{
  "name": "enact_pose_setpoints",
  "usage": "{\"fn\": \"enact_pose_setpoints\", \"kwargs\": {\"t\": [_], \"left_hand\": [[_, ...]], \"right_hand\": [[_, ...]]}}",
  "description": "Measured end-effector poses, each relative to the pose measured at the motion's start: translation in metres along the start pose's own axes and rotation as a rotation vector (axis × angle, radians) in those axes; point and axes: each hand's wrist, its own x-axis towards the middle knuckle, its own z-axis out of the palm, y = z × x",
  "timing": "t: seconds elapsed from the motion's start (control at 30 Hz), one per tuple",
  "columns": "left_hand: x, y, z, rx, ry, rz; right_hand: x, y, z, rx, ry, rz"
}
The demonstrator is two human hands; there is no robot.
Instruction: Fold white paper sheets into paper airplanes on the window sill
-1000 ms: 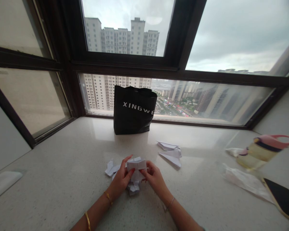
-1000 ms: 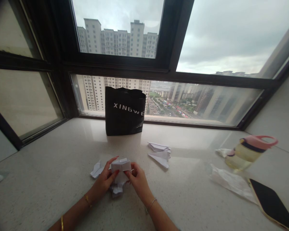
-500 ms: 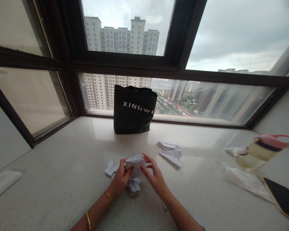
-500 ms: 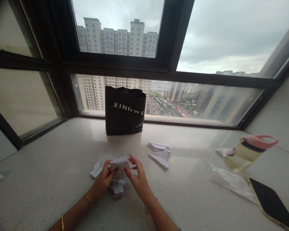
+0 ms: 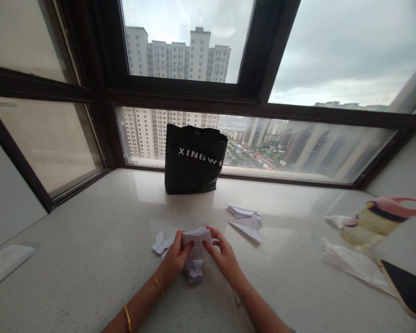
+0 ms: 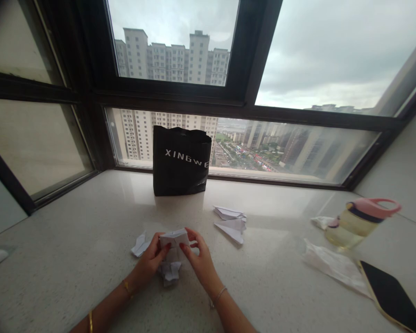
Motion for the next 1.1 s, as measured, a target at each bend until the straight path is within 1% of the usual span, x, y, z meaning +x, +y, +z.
{"fn": "enact_pose_setpoints", "kwargs": {"t": [0.13, 0.23, 0.33, 0.4, 0.53, 0.6, 0.67, 0.77, 0.83, 0.9, 1.0, 1.1], "left_hand": [[-0.002, -0.001, 0.001, 0.089, -0.031, 0.020], [-0.001, -0.002, -0.004, 0.221, 0.028, 0.134], [0.004, -0.004, -0.015, 0.351, 0.130, 0.252], [0.008, -0.006, -0.022, 0.398, 0.194, 0.277], [0.015, -0.007, -0.035, 0.505, 0.286, 0.287], [0.017, -0.006, -0.041, 0.583, 0.327, 0.286], [0.019, -0.006, -0.048, 0.671, 0.356, 0.278], [0.022, -0.008, -0.062, 0.826, 0.353, 0.262], [0.024, -0.010, -0.070, 0.934, 0.352, 0.231], [0.024, -0.011, -0.075, 1.034, 0.370, 0.187], [0.022, -0.012, -0.072, 1.139, 0.365, 0.133], [0.019, -0.010, -0.061, 1.169, 0.295, 0.117]], "right_hand": [[0.004, 0.004, -0.002, -0.047, -0.046, 0.035], [0.013, 0.009, -0.014, -0.061, -0.088, 0.121], [0.020, 0.013, -0.040, -0.221, -0.133, 0.254], [0.020, 0.015, -0.062, -0.334, -0.127, 0.315], [0.010, 0.020, -0.104, -0.526, -0.026, 0.391], [0.003, 0.024, -0.120, -0.606, 0.024, 0.427], [-0.003, 0.027, -0.130, -0.684, 0.061, 0.453], [-0.011, 0.033, -0.136, -0.825, 0.069, 0.478], [-0.015, 0.037, -0.136, -0.907, 0.064, 0.494], [-0.018, 0.039, -0.135, -0.962, 0.082, 0.496], [-0.020, 0.040, -0.133, -1.008, 0.133, 0.442], [-0.020, 0.038, -0.134, -1.012, 0.176, 0.380]]}}
